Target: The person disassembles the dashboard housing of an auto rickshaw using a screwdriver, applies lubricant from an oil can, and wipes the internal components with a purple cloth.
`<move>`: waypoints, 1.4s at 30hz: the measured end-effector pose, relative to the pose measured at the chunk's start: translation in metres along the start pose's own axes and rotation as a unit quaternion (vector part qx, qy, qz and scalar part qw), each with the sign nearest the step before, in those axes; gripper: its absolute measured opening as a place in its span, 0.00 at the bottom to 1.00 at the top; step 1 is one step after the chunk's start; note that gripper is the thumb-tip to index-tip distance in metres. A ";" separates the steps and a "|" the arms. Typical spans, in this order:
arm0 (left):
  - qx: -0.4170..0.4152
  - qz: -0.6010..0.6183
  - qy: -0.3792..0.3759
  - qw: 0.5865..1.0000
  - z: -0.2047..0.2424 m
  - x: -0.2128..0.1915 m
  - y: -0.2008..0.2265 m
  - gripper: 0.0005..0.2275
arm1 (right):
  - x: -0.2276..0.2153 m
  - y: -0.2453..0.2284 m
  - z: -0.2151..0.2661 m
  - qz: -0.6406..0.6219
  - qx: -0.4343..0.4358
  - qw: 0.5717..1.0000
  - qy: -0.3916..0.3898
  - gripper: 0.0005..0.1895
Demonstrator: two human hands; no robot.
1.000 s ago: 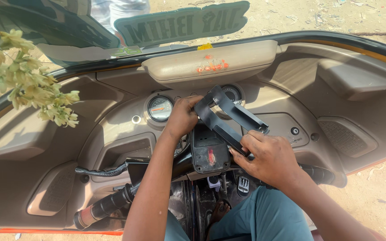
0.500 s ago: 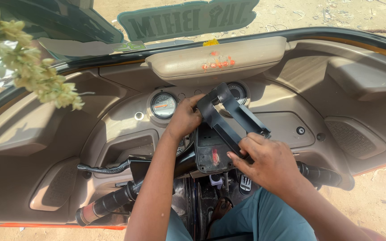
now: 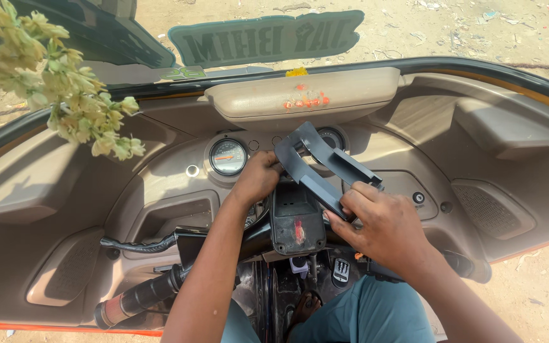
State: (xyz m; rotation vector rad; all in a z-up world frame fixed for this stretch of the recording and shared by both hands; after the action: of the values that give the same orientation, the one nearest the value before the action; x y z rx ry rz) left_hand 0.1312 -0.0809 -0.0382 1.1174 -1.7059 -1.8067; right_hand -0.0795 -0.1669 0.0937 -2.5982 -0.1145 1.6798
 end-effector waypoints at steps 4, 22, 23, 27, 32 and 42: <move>-0.025 0.006 0.016 1.000 0.000 -0.002 0.003 0.10 | 0.008 0.020 0.006 0.001 -0.015 1.000 0.015 0.15; -0.032 0.057 -0.023 0.998 0.010 0.000 0.009 0.08 | 0.004 0.065 -0.006 0.042 0.073 0.996 -0.006 0.19; -0.016 0.056 -0.037 0.998 0.010 0.002 0.014 0.09 | 0.005 0.065 -0.006 0.029 0.079 0.996 -0.013 0.19; -0.018 0.029 -0.048 0.998 0.009 0.005 0.016 0.09 | 0.011 0.055 0.007 -0.004 0.129 0.991 -0.040 0.20; 0.025 0.123 -0.072 0.989 0.005 0.014 0.020 0.12 | 0.016 0.053 0.012 0.003 0.157 0.987 -0.043 0.20; 0.028 0.131 -0.045 0.990 0.004 0.004 0.002 0.16 | 0.045 0.101 -0.001 -0.005 0.173 0.984 -0.031 0.22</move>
State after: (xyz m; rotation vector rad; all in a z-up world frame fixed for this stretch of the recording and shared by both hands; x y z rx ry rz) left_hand 0.1251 -0.0822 -0.0373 0.7985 -1.8676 -1.6775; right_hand -0.0563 -0.2640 0.0452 -2.2883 0.1498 1.6081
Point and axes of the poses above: each hand's wrist, its own z-axis away from the middle knuckle, its own x-axis out of the palm, y = z × x, the point moved 10 cm from there along -z, towards the middle knuckle, and after that the axes turned 8 degrees about z, right-handed, at the moved point
